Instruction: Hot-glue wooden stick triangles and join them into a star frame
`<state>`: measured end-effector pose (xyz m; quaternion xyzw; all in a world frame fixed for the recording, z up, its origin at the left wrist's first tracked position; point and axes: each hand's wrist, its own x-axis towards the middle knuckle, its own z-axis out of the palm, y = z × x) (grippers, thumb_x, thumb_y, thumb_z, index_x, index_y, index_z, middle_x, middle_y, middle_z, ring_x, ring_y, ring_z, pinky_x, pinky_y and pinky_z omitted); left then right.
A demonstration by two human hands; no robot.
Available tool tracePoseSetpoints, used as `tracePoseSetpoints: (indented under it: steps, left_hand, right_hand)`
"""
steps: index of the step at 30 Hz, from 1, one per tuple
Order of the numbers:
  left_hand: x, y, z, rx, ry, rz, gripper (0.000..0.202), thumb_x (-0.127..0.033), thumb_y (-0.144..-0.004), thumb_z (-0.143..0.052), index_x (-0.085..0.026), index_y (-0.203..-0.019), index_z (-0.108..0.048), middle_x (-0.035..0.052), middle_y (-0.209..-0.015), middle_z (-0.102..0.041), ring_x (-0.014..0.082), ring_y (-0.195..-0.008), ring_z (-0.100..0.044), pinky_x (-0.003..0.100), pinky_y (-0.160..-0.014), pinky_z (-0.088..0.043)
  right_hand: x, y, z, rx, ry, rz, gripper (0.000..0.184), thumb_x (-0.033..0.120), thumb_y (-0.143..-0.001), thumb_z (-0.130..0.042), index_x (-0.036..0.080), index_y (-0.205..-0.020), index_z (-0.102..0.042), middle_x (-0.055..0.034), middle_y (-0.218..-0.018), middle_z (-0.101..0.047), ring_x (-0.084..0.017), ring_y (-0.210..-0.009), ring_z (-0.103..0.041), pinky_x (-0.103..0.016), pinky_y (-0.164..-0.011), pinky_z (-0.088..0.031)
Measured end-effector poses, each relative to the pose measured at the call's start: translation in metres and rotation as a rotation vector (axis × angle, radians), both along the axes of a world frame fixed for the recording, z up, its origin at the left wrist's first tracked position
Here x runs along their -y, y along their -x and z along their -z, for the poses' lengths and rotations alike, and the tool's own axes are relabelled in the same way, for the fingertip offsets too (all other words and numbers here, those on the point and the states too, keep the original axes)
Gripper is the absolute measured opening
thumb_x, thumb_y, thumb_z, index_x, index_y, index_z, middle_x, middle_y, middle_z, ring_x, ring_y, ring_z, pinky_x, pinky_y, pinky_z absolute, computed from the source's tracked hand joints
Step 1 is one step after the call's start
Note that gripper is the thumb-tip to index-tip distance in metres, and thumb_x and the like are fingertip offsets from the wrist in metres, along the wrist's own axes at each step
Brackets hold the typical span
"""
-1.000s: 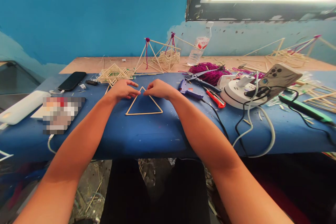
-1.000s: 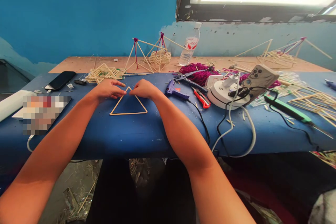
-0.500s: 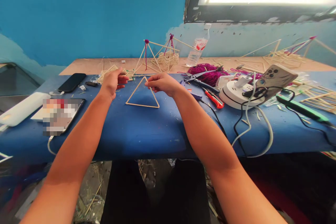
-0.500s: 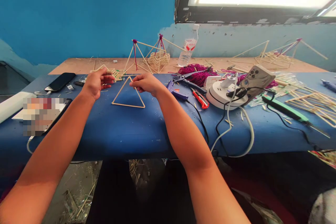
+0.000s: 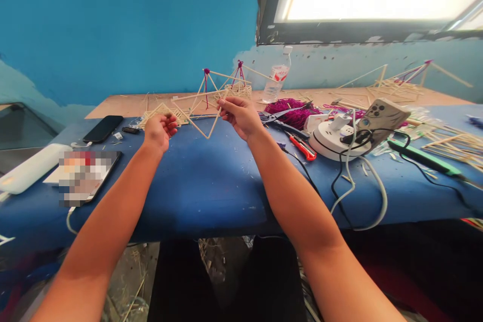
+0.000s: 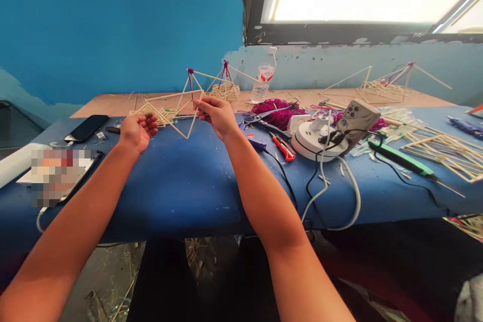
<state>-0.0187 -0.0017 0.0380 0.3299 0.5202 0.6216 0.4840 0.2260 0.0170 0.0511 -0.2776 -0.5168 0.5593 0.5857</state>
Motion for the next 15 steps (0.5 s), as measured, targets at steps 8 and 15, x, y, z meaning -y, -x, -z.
tracePoseSetpoints:
  steps: [8, 15]
  left_hand:
    - [0.024, -0.032, 0.003, -0.165, -0.114, 0.352, 0.031, -0.026, -0.062, -0.070, -0.017, -0.089, -0.083, 0.0102, -0.095, -0.084, 0.0236, -0.092, -0.076, 0.032, -0.079, -0.055]
    - [0.029, -0.031, -0.001, -0.170, -0.208, 0.364, 0.034, -0.038, -0.061, -0.082, -0.018, -0.088, -0.086, 0.0115, -0.098, -0.084, 0.0267, -0.095, -0.076, 0.033, -0.075, -0.057]
  right_hand:
    - [-0.005, 0.002, 0.000, -0.200, 0.069, 0.089, 0.018, 0.029, -0.079, -0.097, 0.022, -0.083, -0.081, 0.0042, -0.078, -0.073, -0.005, -0.067, -0.064, -0.014, -0.064, -0.056]
    - [-0.011, 0.002, 0.002, -0.256, 0.103, 0.147, 0.015, 0.027, -0.080, -0.095, 0.023, -0.084, -0.081, 0.0043, -0.079, -0.074, -0.005, -0.068, -0.064, -0.014, -0.065, -0.058]
